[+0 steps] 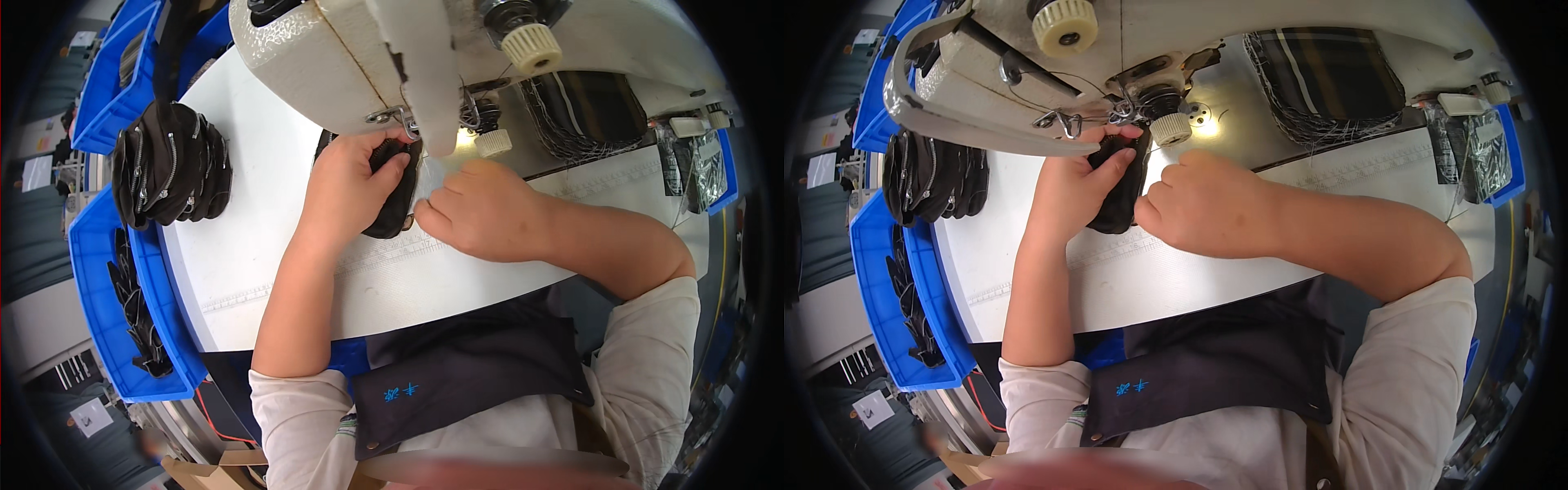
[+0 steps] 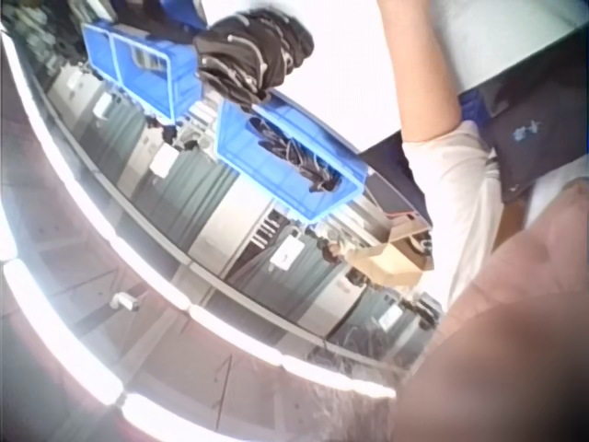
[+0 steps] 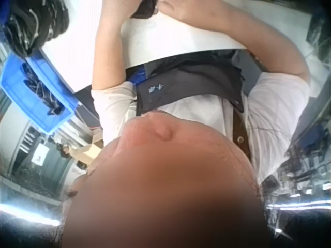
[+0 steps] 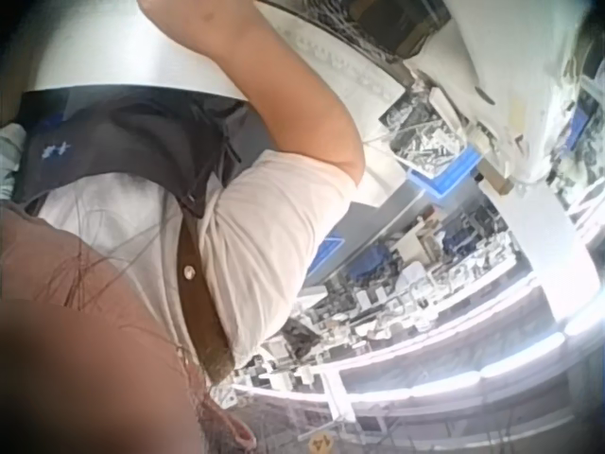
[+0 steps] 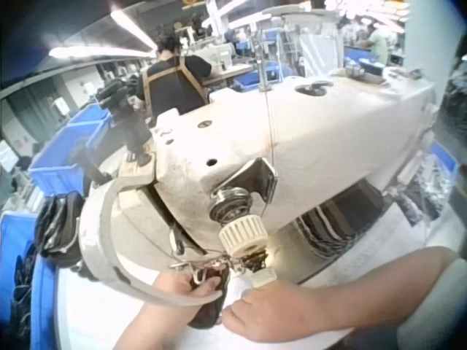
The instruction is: The person operates an industrial sewing machine to stitch a zipper onto a small black fabric pouch. They pick up the pouch from a stack, align the zipper, and guide the material under the needle to sew the seam. The finished pouch is placed on the table.
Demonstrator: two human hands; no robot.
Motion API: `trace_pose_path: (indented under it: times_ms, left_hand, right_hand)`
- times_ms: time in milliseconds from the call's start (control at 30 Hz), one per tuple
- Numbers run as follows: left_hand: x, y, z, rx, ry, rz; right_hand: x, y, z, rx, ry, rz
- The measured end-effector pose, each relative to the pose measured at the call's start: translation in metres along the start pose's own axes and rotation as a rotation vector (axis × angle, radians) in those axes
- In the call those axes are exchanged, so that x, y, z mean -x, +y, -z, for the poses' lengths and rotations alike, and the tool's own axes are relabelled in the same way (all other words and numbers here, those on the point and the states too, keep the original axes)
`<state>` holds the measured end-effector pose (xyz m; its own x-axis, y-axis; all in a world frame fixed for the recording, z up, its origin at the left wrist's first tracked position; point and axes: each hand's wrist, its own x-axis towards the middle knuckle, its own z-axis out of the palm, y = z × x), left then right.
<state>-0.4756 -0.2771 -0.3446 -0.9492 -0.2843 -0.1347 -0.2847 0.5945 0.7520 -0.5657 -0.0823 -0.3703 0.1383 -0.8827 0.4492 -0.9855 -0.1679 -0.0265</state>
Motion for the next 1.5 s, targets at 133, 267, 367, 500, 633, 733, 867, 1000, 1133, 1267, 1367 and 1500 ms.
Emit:
trace_pose_path:
  times_ms: [133,267,367,500,633,733,867,1000,1133,1267,1367,1500]
  left_hand:
    - [-0.001,0.002,-0.003,0.043,0.043,0.015]
    - [-0.004,-0.002,-0.003,0.039,0.047,-0.004]
    - [-0.005,-0.002,-0.002,0.053,0.044,0.025]
    - [-0.006,-0.004,0.000,0.106,0.043,0.049]
    - [-0.008,-0.008,0.001,0.258,0.013,0.068]
    - [-0.014,-0.013,0.003,0.312,-0.055,0.040]
    - [-0.014,-0.012,0.003,0.409,-0.062,0.054]
    - [-0.012,-0.018,0.000,0.488,-0.015,0.031]
    - [0.001,-0.001,-0.006,-0.035,0.188,-0.164]
    - [0.011,0.010,-0.002,-0.339,0.229,-0.246]
    - [0.013,0.007,-0.003,-0.372,0.204,-0.349]
    - [0.016,0.000,-0.001,-0.526,0.205,-0.522]
  right_hand:
    - [0.000,0.001,0.000,0.142,-0.062,-0.109]
    - [-0.003,-0.001,-0.007,0.248,-0.006,-0.110]
    - [-0.004,-0.001,-0.010,0.270,0.002,-0.089]
    - [-0.010,0.004,-0.013,0.246,0.100,-0.021]
    - [-0.012,0.008,-0.012,0.257,0.095,-0.064]
    - [-0.013,0.009,-0.013,0.258,0.103,-0.066]
    - [-0.016,0.009,-0.012,0.246,0.132,-0.019]
    - [-0.017,0.008,-0.015,0.259,0.167,0.025]
    - [-0.010,0.003,-0.015,0.218,0.118,0.020]
    - [-0.005,0.001,-0.018,0.157,0.110,-0.011]
    - [-0.003,0.001,-0.014,0.124,0.064,-0.029]
    - [0.002,-0.001,-0.010,0.141,-0.009,-0.046]
